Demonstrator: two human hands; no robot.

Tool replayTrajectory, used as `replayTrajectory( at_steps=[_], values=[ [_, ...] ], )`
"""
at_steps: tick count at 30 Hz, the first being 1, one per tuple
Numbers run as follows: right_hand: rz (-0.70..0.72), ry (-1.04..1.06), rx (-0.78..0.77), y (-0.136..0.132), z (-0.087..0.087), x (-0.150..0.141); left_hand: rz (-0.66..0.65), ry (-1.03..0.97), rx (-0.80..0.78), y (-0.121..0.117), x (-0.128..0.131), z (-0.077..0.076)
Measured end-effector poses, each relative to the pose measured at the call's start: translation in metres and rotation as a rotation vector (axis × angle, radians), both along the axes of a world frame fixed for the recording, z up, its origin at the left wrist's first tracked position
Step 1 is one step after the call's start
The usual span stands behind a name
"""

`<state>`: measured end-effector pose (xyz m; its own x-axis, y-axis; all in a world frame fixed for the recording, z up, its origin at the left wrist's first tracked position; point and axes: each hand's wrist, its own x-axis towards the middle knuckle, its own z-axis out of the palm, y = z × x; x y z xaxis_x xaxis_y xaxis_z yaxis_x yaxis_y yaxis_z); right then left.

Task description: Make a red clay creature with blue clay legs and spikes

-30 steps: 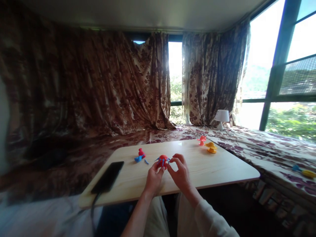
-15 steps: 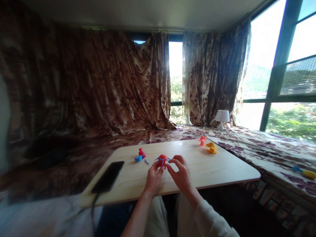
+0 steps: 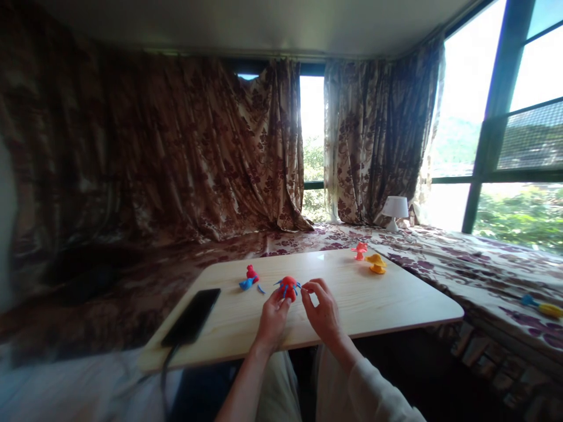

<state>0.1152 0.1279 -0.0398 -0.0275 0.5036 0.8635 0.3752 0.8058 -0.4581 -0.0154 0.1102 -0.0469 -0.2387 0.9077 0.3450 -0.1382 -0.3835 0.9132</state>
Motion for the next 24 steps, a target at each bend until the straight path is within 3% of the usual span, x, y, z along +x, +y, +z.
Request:
replayTrajectory(
  at_steps=[10, 15, 24],
  values=[
    [-0.014, 0.153, -0.141, 0.016, -0.011, 0.001, -0.013, -0.072, -0.019, -0.003, -0.001, 0.004],
    [0.107, 0.182, -0.286, 0.02, -0.012, 0.001, -0.048, -0.108, -0.057, -0.005, -0.003, 0.004],
    [0.159, 0.109, -0.213, 0.012, -0.006, -0.004, -0.079, -0.164, -0.079, -0.003, -0.005, 0.0]
  ],
)
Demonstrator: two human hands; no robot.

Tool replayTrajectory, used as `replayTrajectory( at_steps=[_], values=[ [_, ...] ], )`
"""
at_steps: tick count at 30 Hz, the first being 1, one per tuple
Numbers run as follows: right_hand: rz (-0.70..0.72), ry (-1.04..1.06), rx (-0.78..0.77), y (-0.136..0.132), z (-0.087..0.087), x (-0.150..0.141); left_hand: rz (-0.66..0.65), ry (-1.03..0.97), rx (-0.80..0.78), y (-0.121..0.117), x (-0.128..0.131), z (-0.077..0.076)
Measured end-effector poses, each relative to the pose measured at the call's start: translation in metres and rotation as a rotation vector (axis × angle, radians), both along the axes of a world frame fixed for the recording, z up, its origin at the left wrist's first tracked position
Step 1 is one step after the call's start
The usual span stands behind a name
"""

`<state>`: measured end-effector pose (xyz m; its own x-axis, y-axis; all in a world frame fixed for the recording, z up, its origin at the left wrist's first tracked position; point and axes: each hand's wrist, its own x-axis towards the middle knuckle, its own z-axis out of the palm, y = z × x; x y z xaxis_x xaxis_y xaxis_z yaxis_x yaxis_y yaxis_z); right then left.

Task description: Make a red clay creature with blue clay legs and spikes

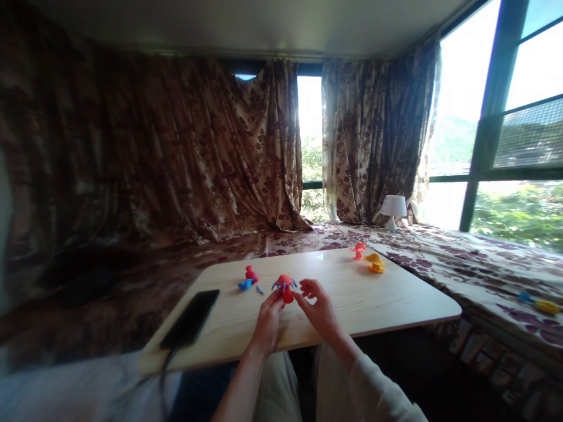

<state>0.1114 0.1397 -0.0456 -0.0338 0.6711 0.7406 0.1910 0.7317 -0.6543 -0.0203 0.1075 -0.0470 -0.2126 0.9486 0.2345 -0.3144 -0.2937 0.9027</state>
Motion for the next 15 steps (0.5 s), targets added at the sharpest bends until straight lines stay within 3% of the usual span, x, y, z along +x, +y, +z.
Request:
replayTrajectory(
  at_steps=[15],
  values=[
    [-0.076, -0.048, 0.104, -0.0076, 0.0014, -0.0003, -0.029, 0.072, 0.048, 0.0036, 0.0, -0.0056]
  ],
)
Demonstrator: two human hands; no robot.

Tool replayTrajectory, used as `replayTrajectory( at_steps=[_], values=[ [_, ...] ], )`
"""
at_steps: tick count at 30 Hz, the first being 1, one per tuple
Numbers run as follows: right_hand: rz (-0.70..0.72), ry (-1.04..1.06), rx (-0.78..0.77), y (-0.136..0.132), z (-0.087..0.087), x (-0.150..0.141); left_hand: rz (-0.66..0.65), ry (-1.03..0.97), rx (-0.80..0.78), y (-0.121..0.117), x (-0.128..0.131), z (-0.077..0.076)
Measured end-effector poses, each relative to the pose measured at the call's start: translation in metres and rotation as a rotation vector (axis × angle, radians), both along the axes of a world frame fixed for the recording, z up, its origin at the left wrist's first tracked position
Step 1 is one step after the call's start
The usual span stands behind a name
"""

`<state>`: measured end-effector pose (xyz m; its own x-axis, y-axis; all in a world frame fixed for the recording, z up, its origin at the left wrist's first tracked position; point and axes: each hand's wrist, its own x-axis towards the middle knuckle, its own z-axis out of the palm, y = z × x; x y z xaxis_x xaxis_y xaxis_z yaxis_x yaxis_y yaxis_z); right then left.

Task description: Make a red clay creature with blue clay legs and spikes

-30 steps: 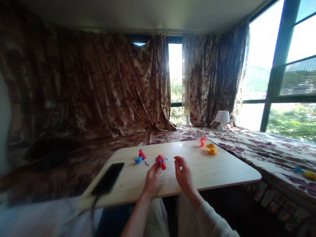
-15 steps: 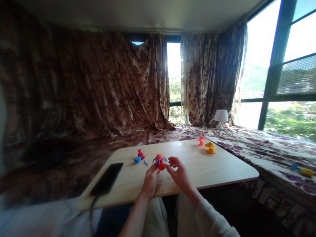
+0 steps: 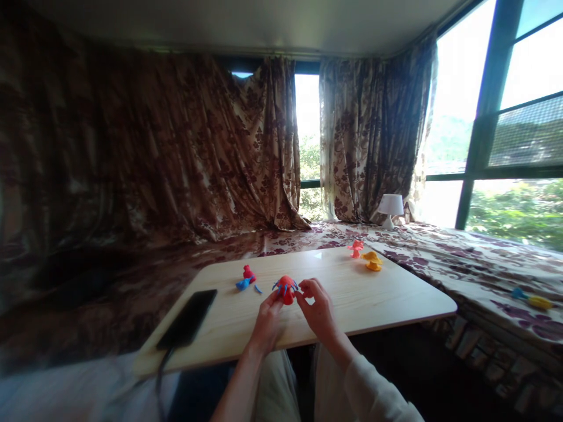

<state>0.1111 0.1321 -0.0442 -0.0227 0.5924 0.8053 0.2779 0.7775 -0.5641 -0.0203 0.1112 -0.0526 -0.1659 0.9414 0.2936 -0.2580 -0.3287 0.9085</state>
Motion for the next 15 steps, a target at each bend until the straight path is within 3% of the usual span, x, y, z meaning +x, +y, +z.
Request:
replayTrajectory(
  at_steps=[15],
  values=[
    [-0.005, -0.019, 0.047, -0.0043, 0.0037, 0.001, 0.014, 0.039, -0.004, -0.002, 0.0009, 0.0039]
  ],
)
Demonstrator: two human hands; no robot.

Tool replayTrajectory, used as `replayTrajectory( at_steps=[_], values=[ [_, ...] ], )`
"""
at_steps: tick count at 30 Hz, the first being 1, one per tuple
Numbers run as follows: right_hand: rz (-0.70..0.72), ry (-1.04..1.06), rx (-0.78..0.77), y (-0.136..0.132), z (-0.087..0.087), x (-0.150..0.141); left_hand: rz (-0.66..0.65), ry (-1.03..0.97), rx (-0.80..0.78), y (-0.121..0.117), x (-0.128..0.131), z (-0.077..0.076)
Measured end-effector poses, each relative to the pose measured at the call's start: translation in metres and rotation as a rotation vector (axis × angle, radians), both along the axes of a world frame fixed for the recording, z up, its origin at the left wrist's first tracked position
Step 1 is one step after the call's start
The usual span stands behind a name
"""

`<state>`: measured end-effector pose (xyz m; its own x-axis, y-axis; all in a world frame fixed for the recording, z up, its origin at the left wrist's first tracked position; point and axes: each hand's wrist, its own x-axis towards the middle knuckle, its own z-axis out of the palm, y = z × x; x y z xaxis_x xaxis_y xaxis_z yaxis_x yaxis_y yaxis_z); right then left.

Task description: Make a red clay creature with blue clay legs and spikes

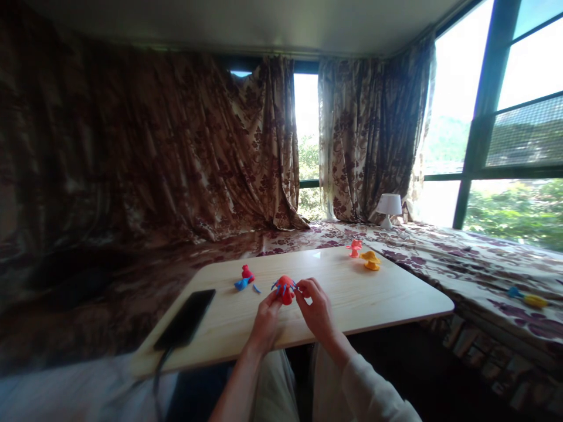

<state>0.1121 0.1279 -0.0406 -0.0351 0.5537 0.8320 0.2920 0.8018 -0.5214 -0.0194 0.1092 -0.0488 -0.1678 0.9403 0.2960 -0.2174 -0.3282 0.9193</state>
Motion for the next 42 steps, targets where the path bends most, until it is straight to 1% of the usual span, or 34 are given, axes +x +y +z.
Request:
replayTrajectory(
  at_steps=[18, 27, 35, 42],
  values=[
    [0.058, 0.01, -0.014, 0.0006, 0.0002, -0.0001, 0.008, 0.001, -0.018, -0.0059, 0.0026, 0.0073],
    [-0.028, -0.009, 0.0, 0.0026, -0.0035, -0.0019, 0.045, -0.095, -0.035, -0.0004, 0.0004, 0.002],
    [-0.027, -0.043, 0.003, -0.0005, -0.0014, -0.0005, 0.033, -0.173, -0.053, -0.0024, 0.0022, 0.0058],
    [-0.015, -0.084, -0.009, -0.0033, 0.002, 0.0005, 0.053, -0.142, -0.02, -0.0028, 0.0018, 0.0049]
  ],
)
